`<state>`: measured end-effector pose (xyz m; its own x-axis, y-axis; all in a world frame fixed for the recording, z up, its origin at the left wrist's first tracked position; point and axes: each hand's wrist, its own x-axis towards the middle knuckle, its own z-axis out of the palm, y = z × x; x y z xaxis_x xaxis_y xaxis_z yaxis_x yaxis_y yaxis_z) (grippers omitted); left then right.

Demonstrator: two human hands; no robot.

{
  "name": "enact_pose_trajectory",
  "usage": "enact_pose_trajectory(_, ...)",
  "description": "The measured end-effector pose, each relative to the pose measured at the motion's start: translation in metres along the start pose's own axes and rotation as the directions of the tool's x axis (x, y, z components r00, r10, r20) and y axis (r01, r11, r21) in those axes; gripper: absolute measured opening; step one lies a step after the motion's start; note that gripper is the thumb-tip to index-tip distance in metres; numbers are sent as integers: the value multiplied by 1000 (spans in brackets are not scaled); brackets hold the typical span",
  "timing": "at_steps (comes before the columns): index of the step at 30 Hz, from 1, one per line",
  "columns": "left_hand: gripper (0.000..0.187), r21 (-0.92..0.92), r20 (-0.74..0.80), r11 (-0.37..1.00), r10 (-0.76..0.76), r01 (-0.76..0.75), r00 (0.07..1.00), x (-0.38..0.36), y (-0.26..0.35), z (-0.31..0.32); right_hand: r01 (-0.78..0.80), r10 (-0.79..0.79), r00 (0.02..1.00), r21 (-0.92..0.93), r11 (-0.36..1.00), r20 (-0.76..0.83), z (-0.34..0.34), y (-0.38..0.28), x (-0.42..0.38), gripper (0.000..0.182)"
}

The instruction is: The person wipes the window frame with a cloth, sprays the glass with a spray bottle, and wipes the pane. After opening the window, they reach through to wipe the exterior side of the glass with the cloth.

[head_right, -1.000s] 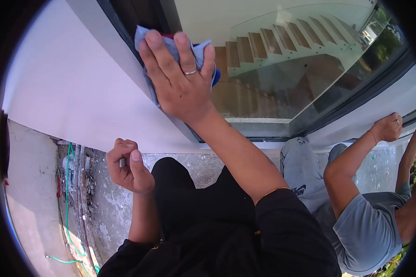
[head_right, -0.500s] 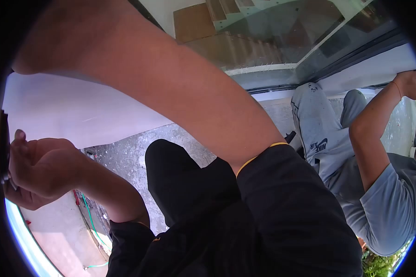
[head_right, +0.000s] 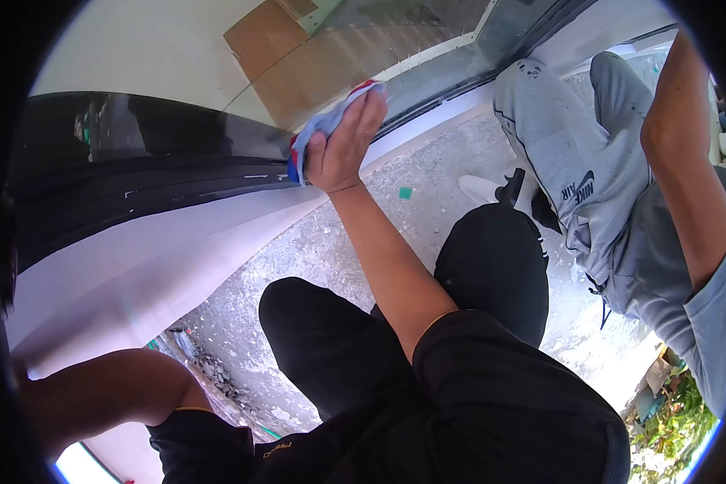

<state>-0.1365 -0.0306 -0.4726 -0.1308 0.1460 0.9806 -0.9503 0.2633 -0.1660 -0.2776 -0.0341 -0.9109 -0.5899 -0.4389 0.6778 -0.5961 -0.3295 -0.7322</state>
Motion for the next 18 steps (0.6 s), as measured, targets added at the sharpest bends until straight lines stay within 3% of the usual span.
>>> enact_pose_trajectory(2, 43, 20, -15, 1000, -3, 3, 1000, 3, 2, -4, 29, 11, 962, 142, 990, -274, -10, 13, 69, 90)
enact_pose_trajectory(3, 45, 26, -22, 1000, -1, 1, 1000, 4, 4, -5, -144, 217, 939, 266, 953, -268, -18, 25, 90, 90)
enact_pose_trajectory(5, 48, 26, -47, 1000, -8, 10, 999, 7, 7, -5, -105, 138, 945, 122, 987, -298, -21, 8, 128, 86)
enact_pose_trajectory(7, 52, 27, -66, 999, -23, 24, 998, 8, 10, -2, 106, -122, 963, -79, 991, -242, -2, -91, 151, 78)
enact_pose_trajectory(8, 54, 26, -71, 999, -27, 29, 997, 9, 12, 1, 103, -101, 974, 1, 995, -202, 4, -140, 150, 78)
enact_pose_trajectory(10, 58, 23, -54, 998, -56, 57, 997, 9, 14, -1, 344, -347, 938, -125, 931, -4, 5, -147, 130, 75)
enact_pose_trajectory(12, 67, 20, 54, 996, -93, 92, 994, 11, 14, -6, 567, -570, 821, -162, 807, 36, -3, -106, 129, 74)
enact_pose_trajectory(14, 70, 71, 187, 994, -100, 88, 977, 15, 7, -22, 423, -411, 906, -191, 886, 101, -21, -34, 93, 78)
enact_pose_trajectory(15, 70, 83, 223, 993, -105, 88, 969, 16, 4, -26, 222, -193, 971, -220, 950, 144, -39, 10, 74, 81)
enact_pose_trajectory(16, 67, 71, 187, 991, -124, 113, 975, 13, 1, -23, -140, 144, 989, -119, 983, 25, -50, 30, 67, 78)
enact_pose_trajectory(18, 61, 48, 128, 987, -159, 154, 979, 2, -10, -13, -435, 454, 886, -172, 884, 93, -62, 66, 50, 76)
